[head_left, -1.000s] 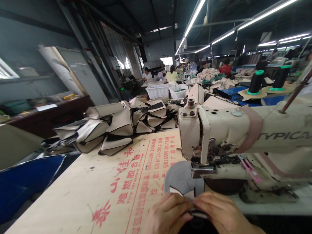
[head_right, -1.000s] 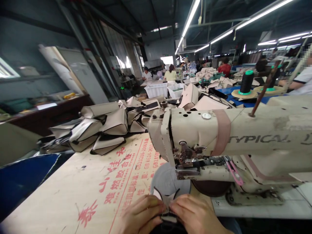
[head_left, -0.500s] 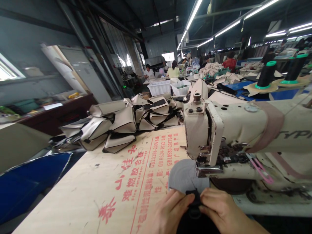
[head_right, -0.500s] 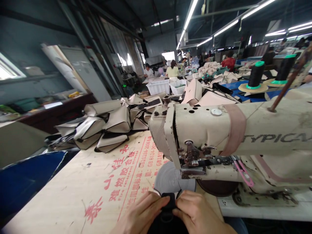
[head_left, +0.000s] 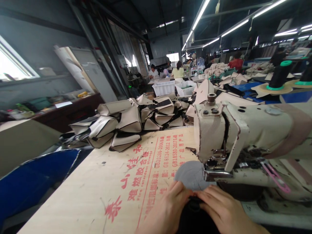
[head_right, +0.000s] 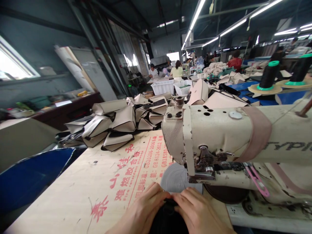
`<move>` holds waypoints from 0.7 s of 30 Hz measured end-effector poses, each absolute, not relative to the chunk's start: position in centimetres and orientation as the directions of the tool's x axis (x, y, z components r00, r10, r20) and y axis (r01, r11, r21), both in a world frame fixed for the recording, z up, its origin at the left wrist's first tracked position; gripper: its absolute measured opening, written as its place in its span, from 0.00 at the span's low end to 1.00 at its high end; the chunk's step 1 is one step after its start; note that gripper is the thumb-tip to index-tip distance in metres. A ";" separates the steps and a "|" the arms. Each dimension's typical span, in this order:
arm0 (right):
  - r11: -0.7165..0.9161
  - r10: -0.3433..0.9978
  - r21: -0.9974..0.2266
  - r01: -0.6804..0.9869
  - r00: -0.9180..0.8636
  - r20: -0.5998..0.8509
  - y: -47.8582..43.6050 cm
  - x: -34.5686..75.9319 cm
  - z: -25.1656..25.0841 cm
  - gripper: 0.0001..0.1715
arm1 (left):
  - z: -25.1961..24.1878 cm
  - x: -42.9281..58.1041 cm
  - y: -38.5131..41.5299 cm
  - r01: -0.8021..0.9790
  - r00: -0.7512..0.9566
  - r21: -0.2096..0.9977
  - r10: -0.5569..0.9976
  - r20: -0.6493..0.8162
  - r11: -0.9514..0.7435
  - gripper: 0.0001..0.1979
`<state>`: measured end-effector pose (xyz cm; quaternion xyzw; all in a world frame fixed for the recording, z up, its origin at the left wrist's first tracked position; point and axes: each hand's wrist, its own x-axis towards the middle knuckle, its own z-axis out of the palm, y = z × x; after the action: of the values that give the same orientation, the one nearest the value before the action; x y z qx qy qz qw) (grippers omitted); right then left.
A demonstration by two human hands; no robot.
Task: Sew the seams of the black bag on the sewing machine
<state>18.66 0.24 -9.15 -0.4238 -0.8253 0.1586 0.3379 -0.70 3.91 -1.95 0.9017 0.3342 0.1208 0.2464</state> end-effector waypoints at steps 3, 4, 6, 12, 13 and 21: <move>0.619 0.782 -0.484 0.618 -0.430 0.451 0.4 18.5 -9.2 0.16 | -2.2 -0.8 3.9 0.551 0.716 0.542 0.693 0.085 -0.635 0.15; 0.615 0.785 -0.480 0.626 -0.430 0.446 0.5 18.5 -9.3 0.16 | -2.5 -0.8 3.8 0.554 0.698 0.547 0.708 0.106 -0.628 0.14; 0.604 0.795 -0.494 0.625 -0.434 0.423 0.5 18.7 -9.3 0.15 | -2.9 -0.7 3.6 0.565 0.663 0.552 0.736 0.139 -0.613 0.13; 0.497 0.850 -0.683 0.535 -0.459 0.259 1.0 19.2 -8.1 0.10 | -3.2 -0.2 3.7 0.546 0.636 0.652 0.767 0.086 -0.526 0.11; 0.477 0.857 -0.708 0.521 -0.456 0.242 1.0 19.2 -7.9 0.09 | -3.1 -0.2 3.8 0.536 0.630 0.673 0.772 0.082 -0.509 0.11; 0.453 0.884 -0.723 0.522 -0.369 0.287 0.7 18.8 -8.4 0.12 | -4.5 -2.3 2.5 0.483 0.563 0.814 0.826 -0.007 -0.323 0.14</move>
<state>18.83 0.67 -8.39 -0.4492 -0.7828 0.2681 0.3371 -2.35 2.47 -4.48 0.7853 0.4169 0.2112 0.4061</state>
